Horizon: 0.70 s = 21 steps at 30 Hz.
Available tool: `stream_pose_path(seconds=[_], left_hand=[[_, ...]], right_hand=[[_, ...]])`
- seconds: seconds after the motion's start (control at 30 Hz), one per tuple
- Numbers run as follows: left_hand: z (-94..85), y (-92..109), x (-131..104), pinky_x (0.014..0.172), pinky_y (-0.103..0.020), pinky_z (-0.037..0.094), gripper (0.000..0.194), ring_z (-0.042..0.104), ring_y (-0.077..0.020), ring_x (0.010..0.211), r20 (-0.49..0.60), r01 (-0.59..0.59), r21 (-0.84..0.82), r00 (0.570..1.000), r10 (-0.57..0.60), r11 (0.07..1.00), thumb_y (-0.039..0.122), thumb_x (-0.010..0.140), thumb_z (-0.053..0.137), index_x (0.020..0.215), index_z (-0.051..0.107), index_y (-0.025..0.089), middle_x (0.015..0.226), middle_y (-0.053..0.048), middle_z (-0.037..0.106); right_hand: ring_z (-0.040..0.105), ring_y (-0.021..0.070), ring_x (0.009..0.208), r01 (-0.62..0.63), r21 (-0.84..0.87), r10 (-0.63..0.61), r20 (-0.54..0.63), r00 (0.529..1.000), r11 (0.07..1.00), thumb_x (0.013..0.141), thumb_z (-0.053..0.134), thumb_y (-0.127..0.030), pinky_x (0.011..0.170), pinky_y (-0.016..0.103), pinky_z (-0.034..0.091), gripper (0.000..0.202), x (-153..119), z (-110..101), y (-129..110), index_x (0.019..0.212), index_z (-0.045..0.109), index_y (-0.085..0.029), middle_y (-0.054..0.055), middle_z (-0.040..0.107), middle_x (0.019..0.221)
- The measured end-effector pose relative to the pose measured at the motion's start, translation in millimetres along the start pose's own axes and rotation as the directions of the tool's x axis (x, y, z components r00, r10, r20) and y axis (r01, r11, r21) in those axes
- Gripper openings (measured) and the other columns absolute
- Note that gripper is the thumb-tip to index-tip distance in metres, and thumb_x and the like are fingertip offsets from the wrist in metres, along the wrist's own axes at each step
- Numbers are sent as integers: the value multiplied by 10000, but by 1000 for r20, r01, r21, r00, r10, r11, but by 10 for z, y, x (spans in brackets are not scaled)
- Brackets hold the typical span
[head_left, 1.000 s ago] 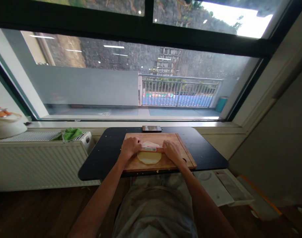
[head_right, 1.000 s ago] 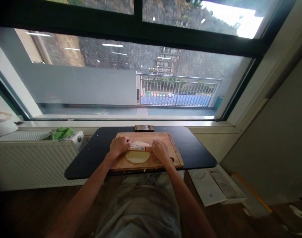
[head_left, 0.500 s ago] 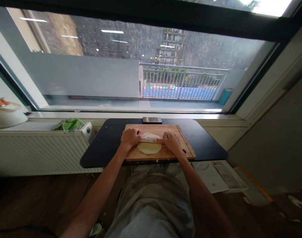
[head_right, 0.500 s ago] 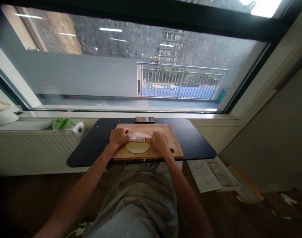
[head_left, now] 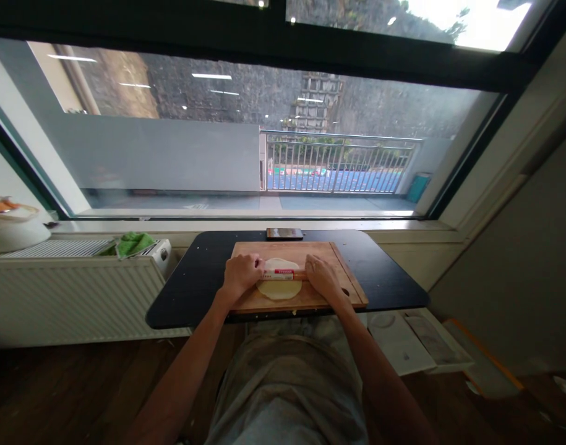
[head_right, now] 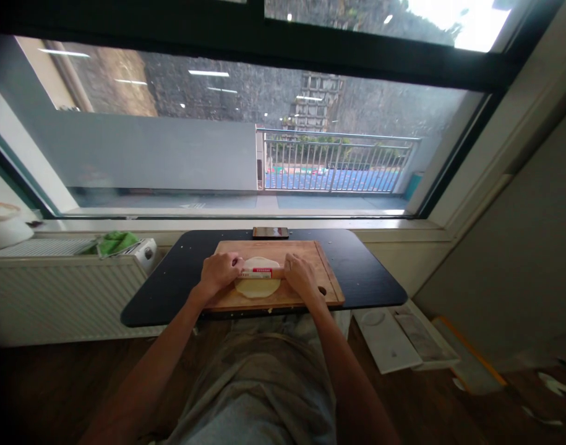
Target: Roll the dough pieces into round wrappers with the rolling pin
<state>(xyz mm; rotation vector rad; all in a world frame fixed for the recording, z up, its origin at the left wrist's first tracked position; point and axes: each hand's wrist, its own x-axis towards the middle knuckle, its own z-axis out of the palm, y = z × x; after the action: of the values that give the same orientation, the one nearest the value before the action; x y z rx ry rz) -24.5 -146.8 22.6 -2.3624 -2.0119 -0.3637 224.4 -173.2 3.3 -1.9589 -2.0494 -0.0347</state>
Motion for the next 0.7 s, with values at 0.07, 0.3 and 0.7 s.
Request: stream_pose_path(seconds=[0.07, 0.3, 0.7], left_hand=[[3, 6, -87, 856, -359, 555, 473, 794, -312, 1048, -15, 13, 11, 1000, -13, 1000, 428, 1055, 420, 1067, 855, 242, 1119, -138, 843], [4, 20, -268, 833, -348, 531, 460, 789, -299, 1032, -28, 29, 16, 999, -29, 999, 421, 1057, 423, 1018, 842, 235, 1088, -134, 842], [-18, 38, -9, 905, -375, 583, 556, 802, -327, 1111, 80, 12, 23, 997, -13, 1000, 421, 1077, 357, 1129, 865, 203, 1189, -167, 840]], right_hand=[[688, 191, 1053, 13, 1, -13, -10, 1000, 1000, 1153, 374, -174, 883, 268, 407, 324, -25, -16, -18, 1117, 695, -202, 84, 784, 1157], [697, 246, 1160, -106, -65, 105, -22, 994, 992, 1139, 389, -198, 938, 337, 425, 348, -32, -20, -141, 1119, 735, -229, 113, 789, 1195], [709, 245, 1156, 16, -114, -24, -71, 997, 993, 1135, 446, -245, 951, 313, 446, 283, 152, -21, -265, 1246, 701, -191, 137, 798, 1221]])
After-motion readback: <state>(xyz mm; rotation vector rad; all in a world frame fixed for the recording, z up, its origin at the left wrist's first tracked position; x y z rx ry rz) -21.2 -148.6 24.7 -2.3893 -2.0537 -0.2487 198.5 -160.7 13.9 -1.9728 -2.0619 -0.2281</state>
